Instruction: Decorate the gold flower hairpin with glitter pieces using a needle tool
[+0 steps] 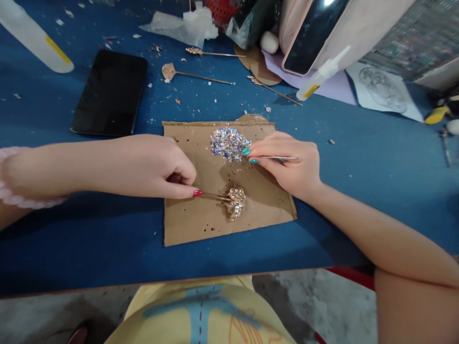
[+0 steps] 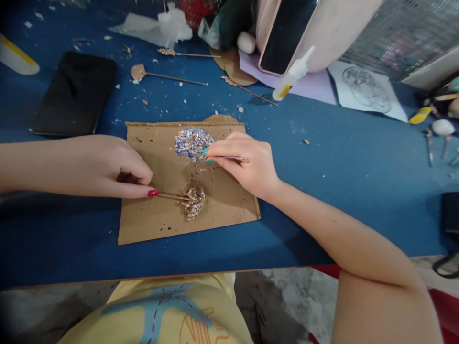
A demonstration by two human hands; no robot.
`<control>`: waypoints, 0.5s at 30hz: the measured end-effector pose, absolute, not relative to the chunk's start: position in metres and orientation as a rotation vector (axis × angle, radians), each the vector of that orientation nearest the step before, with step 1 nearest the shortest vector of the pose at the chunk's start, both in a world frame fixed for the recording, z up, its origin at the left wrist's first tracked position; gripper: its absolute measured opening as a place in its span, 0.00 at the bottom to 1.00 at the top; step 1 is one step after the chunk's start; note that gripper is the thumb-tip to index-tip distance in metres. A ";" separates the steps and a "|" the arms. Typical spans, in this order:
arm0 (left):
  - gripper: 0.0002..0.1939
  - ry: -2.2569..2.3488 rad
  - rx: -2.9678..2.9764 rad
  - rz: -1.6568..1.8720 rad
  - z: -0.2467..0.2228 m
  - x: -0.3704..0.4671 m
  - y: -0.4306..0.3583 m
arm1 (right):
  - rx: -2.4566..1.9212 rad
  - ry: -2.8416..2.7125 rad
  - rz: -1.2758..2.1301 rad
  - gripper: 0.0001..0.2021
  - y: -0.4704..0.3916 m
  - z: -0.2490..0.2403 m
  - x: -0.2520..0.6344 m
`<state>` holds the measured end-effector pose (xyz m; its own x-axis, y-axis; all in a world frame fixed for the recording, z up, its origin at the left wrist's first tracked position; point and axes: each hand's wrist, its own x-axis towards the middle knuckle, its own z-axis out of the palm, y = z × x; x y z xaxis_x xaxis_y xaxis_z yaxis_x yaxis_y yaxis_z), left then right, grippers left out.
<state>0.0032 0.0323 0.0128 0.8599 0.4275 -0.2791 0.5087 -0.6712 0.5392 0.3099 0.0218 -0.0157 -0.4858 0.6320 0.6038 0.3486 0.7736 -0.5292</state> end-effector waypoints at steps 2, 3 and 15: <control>0.26 0.689 2.398 -0.185 0.012 0.002 0.033 | -0.718 -2.126 0.423 0.09 0.022 -0.016 0.310; 0.27 0.694 2.396 -0.193 0.012 0.002 0.033 | -0.715 -2.128 0.420 0.10 0.022 -0.017 0.310; 0.25 0.695 2.394 -0.204 0.019 0.006 0.029 | -0.819 -2.093 0.466 0.08 0.017 -0.014 0.312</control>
